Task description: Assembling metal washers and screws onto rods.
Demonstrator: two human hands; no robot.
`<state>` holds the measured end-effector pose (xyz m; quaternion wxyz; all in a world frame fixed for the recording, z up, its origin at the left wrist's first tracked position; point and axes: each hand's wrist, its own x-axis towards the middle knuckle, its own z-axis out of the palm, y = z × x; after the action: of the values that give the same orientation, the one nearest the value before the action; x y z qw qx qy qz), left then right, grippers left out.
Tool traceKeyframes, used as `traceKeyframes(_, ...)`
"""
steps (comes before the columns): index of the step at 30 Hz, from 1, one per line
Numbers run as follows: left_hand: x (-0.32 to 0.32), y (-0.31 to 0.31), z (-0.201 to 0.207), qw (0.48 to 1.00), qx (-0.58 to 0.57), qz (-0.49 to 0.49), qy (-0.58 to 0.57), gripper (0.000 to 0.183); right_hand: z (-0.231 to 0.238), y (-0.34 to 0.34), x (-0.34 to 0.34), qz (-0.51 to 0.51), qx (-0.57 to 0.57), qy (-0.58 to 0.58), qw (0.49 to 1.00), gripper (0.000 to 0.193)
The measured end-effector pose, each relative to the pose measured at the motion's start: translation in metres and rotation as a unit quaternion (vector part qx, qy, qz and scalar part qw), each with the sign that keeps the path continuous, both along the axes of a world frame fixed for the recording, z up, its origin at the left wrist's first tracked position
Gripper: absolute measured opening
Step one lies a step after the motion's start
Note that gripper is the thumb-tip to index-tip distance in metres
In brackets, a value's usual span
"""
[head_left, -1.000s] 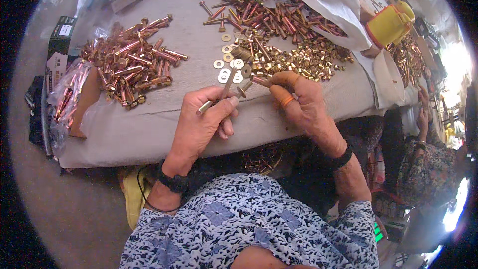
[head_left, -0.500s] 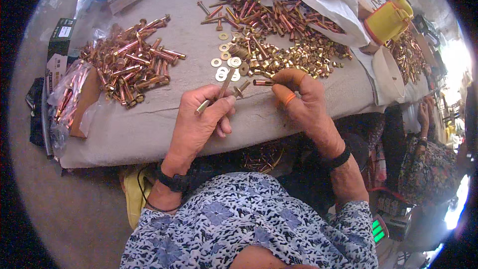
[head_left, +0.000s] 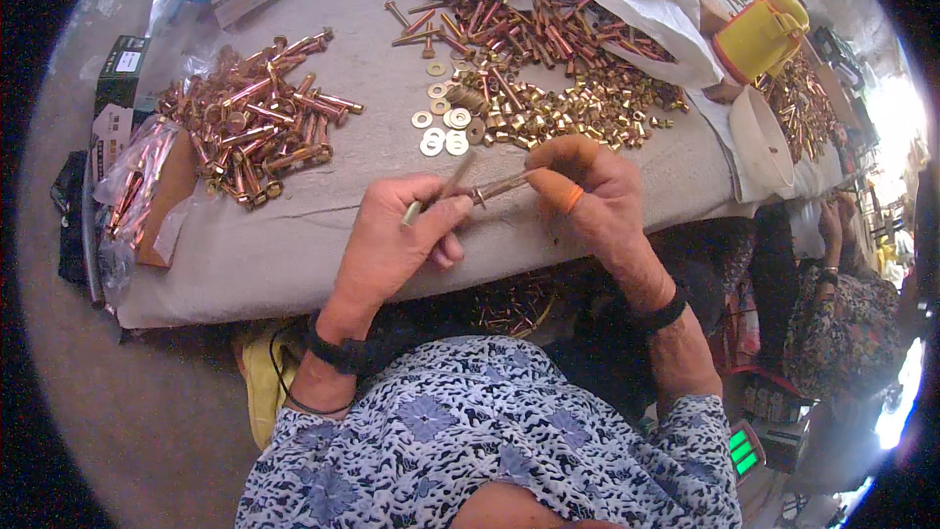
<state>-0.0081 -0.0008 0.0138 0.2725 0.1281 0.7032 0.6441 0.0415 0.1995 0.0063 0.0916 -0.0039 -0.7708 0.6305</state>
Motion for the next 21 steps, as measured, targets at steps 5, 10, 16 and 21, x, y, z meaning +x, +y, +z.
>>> traceKeyframes(5, 0.004, 0.01, -0.009, 0.991, 0.112, 0.053, -0.044, 0.015, -0.007, -0.024, -0.003, 0.023, 0.097, 0.045, 0.994, 0.02)
traceKeyframes(10, 0.0, -0.001, 0.002, 0.998, 0.024, -0.05, -0.018, 0.014, -0.003, -0.018, -0.006, 0.043, 0.168, 0.075, 0.982, 0.02)
traceKeyframes(16, 0.0, 0.0, 0.0, 0.999, 0.023, -0.029, -0.035, 0.014, -0.007, -0.01, -0.014, -0.084, 0.191, 0.079, 0.975, 0.021)
traceKeyframes(21, -0.002, 0.001, -0.001, 0.998, 0.049, -0.012, -0.049, 0.012, -0.015, -0.004, -0.036, -0.078, 0.481, 0.097, 0.868, 0.015)
